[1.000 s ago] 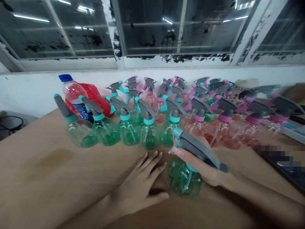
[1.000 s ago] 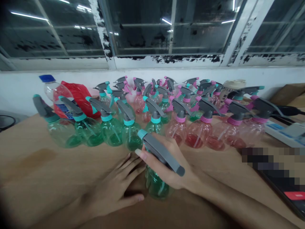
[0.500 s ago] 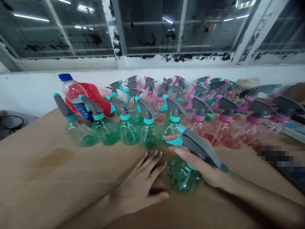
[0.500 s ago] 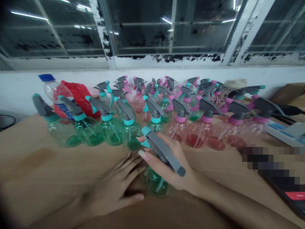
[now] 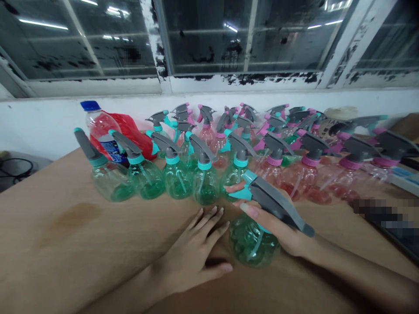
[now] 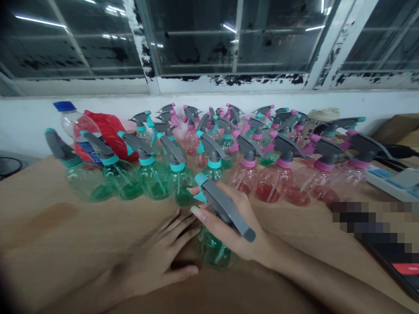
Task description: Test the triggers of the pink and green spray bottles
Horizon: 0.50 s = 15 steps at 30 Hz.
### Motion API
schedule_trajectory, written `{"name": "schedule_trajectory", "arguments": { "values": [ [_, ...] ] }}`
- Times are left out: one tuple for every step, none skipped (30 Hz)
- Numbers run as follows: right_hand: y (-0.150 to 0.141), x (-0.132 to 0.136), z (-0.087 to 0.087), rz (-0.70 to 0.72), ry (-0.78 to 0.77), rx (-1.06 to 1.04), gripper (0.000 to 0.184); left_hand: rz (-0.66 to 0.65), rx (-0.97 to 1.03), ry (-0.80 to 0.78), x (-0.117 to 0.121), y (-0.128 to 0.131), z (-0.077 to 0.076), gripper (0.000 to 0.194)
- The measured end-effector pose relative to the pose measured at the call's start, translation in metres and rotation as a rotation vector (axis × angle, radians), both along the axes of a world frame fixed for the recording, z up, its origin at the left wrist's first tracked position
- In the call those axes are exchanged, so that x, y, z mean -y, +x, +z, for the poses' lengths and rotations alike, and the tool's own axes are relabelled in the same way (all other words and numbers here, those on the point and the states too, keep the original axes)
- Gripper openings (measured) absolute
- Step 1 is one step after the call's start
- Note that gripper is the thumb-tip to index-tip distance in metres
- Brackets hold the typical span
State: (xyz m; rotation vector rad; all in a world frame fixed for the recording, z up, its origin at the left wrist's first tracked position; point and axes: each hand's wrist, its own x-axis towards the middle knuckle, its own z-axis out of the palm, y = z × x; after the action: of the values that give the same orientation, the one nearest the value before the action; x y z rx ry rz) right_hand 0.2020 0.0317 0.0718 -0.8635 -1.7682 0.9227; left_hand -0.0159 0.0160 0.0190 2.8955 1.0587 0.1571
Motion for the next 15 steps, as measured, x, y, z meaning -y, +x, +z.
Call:
{"name": "schedule_trajectory", "arguments": {
  "values": [
    [0.0002, 0.0003, -0.0002, 0.000, 0.002, -0.002, 0.028, 0.000, 0.004, -0.001, 0.0001, -0.0002, -0.0002, 0.068],
    [0.0004, 0.0007, -0.0004, 0.002, 0.002, -0.001, 0.028, 0.000, 0.008, -0.001, 0.0002, -0.0003, -0.0003, 0.068],
    [0.0006, 0.0011, -0.0005, 0.004, 0.000, -0.001, 0.028, 0.000, 0.011, 0.001, 0.0003, -0.0004, -0.0004, 0.069],
    [0.0007, 0.0015, -0.0005, 0.005, -0.004, 0.000, 0.028, -0.001, 0.016, 0.003, 0.0002, -0.0004, -0.0003, 0.069],
    [0.0007, 0.0019, -0.0005, 0.004, -0.010, 0.002, 0.028, -0.003, 0.021, 0.004, 0.0002, -0.0004, -0.0003, 0.069],
    [0.0006, 0.0021, -0.0004, 0.003, -0.015, 0.005, 0.028, -0.005, 0.024, 0.004, 0.0001, -0.0003, -0.0002, 0.069],
    [0.0005, 0.0021, -0.0003, 0.003, -0.017, 0.008, 0.028, -0.005, 0.029, 0.004, -0.0001, -0.0002, 0.0000, 0.069],
    [0.0004, 0.0021, -0.0002, 0.003, -0.018, 0.009, 0.027, -0.005, 0.032, 0.003, -0.0001, -0.0001, 0.0001, 0.069],
    [0.0002, 0.0019, -0.0001, 0.005, -0.016, 0.009, 0.027, -0.003, 0.031, 0.001, -0.0002, 0.0000, 0.0002, 0.068],
    [0.0002, 0.0017, -0.0001, 0.007, -0.015, 0.008, 0.027, -0.002, 0.026, -0.001, -0.0001, 0.0001, 0.0003, 0.068],
    [0.0001, 0.0014, -0.0002, 0.009, -0.014, 0.007, 0.027, -0.001, 0.020, -0.003, 0.0000, 0.0002, 0.0004, 0.068],
    [0.0002, 0.0012, -0.0004, 0.009, -0.015, 0.006, 0.027, 0.000, 0.016, -0.003, 0.0001, 0.0002, 0.0005, 0.068],
    [0.0003, 0.0010, -0.0006, 0.007, -0.015, 0.005, 0.027, 0.000, 0.011, -0.004, 0.0002, 0.0001, 0.0006, 0.068],
    [0.0004, 0.0009, -0.0009, 0.007, -0.017, 0.005, 0.027, 0.000, 0.007, -0.004, 0.0003, 0.0000, 0.0007, 0.069],
    [0.0005, 0.0008, -0.0012, 0.005, -0.020, 0.005, 0.027, -0.002, 0.004, -0.004, 0.0003, -0.0001, 0.0008, 0.070]
  ]
}}
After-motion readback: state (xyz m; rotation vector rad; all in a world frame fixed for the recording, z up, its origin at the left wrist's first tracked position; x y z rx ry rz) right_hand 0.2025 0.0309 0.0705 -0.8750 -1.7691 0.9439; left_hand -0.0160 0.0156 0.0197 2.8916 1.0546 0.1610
